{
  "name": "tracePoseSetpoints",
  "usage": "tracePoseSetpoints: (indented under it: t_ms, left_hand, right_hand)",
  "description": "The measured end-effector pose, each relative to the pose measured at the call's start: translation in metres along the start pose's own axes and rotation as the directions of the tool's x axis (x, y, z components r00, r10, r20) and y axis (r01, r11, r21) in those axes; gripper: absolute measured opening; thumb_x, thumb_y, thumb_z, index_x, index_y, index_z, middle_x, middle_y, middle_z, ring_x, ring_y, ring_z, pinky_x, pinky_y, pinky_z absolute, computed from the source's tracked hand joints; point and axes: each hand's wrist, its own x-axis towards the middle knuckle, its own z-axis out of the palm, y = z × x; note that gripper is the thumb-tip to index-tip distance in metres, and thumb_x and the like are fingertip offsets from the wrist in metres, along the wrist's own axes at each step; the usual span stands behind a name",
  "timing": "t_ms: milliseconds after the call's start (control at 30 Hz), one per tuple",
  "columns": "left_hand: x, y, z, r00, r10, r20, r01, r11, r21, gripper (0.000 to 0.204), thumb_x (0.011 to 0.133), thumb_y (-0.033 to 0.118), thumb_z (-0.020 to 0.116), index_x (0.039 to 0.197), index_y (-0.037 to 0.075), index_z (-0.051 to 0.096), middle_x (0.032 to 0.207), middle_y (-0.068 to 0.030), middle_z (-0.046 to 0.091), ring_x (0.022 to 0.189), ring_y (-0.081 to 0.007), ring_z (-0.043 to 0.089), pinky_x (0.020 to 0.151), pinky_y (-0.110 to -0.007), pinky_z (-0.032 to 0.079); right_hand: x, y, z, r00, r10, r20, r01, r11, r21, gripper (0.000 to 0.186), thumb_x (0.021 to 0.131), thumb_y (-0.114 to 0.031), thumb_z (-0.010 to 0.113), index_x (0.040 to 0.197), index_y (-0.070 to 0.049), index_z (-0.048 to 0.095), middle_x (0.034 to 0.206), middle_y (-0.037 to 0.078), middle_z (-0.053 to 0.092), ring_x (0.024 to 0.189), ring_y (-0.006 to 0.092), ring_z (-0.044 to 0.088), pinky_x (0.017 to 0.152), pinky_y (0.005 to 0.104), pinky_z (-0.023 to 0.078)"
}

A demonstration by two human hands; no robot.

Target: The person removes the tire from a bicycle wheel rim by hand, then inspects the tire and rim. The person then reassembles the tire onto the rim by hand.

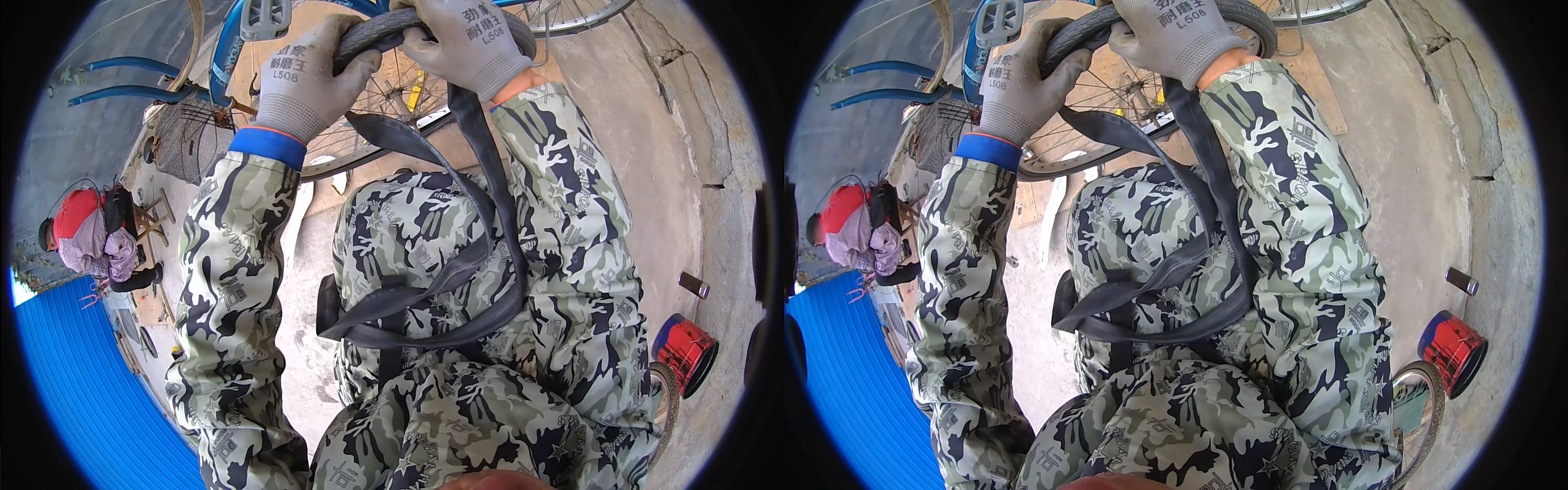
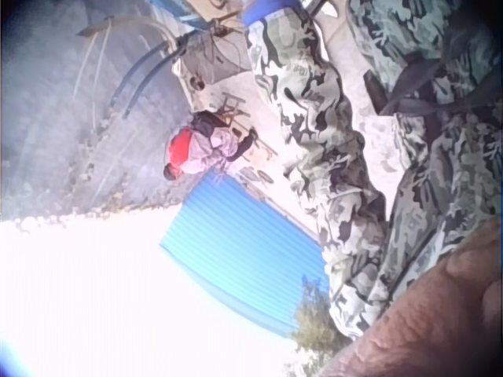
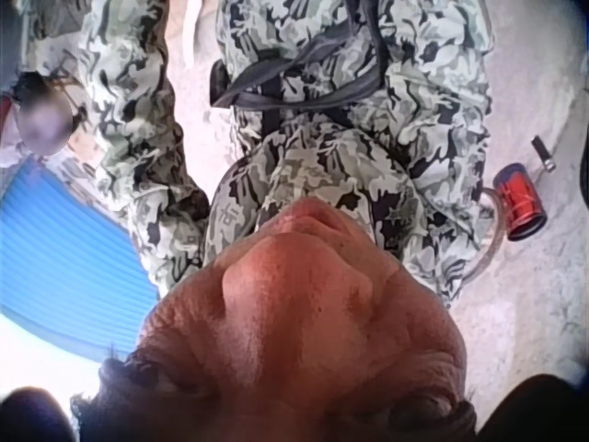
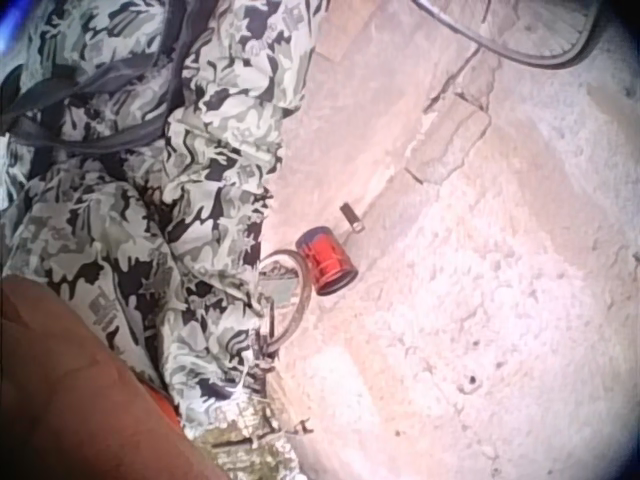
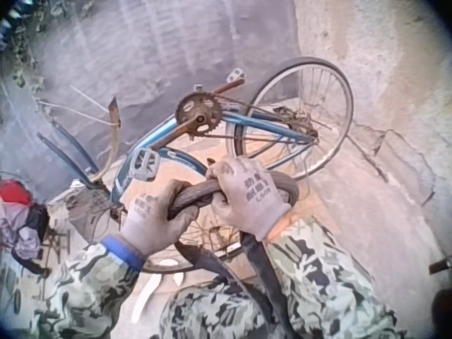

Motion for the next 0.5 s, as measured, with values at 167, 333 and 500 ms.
tracePoseSetpoints:
  t_ms: [167, 333, 500]
  left_hand:
    - [-0.004, 0.037, -0.013, 0.99, 0.093, -0.108, -0.075, 0.985, 0.155, 0.035, 0.105, 0.034, 0.078, 0.129, 0.01, 0.07, 0.103, -0.0161, 0.079, 0.089, -0.0319, 0.08, 0.079, -0.04, 0.064]
    - [-0.018, 0.044, -0.017, 0.995, -0.013, -0.097, 0.031, 0.983, 0.182, 0.034, 0.102, 0.034, 0.081, 0.121, 0.008, 0.072, 0.099, -0.0156, 0.079, 0.084, -0.0318, 0.08, 0.076, -0.041, 0.063]
    - [-0.035, 0.048, -0.034, 0.993, 0.106, 0.059, -0.11, 0.991, 0.074, 0.039, 0.1, 0.035, 0.08, 0.128, 0.011, 0.068, 0.109, -0.0144, 0.078, 0.096, -0.0365, 0.079, 0.08, -0.045, 0.062]
  right_hand:
    - [-0.005, 0.006, -0.015, 0.998, 0.047, -0.038, -0.045, 0.998, 0.044, 0.039, 0.07, -0.014, 0.077, 0.107, -0.009, 0.063, 0.106, 0.015, 0.063, 0.11, 0.0387, 0.064, 0.1, 0.0532, 0.05]
    - [-0.005, 0.001, -0.017, 0.974, 0.08, 0.213, -0.097, 0.993, 0.074, 0.038, 0.083, -0.019, 0.079, 0.118, -0.009, 0.069, 0.124, 0.014, 0.069, 0.112, 0.0344, 0.071, 0.097, 0.047, 0.057]
    - [-0.02, -0.014, -0.058, 0.95, 0.073, 0.305, -0.147, 0.963, 0.228, 0.05, 0.084, -0.032, 0.083, 0.127, -0.011, 0.068, 0.138, 0.01, 0.068, 0.117, 0.0338, 0.073, 0.099, 0.0476, 0.06]
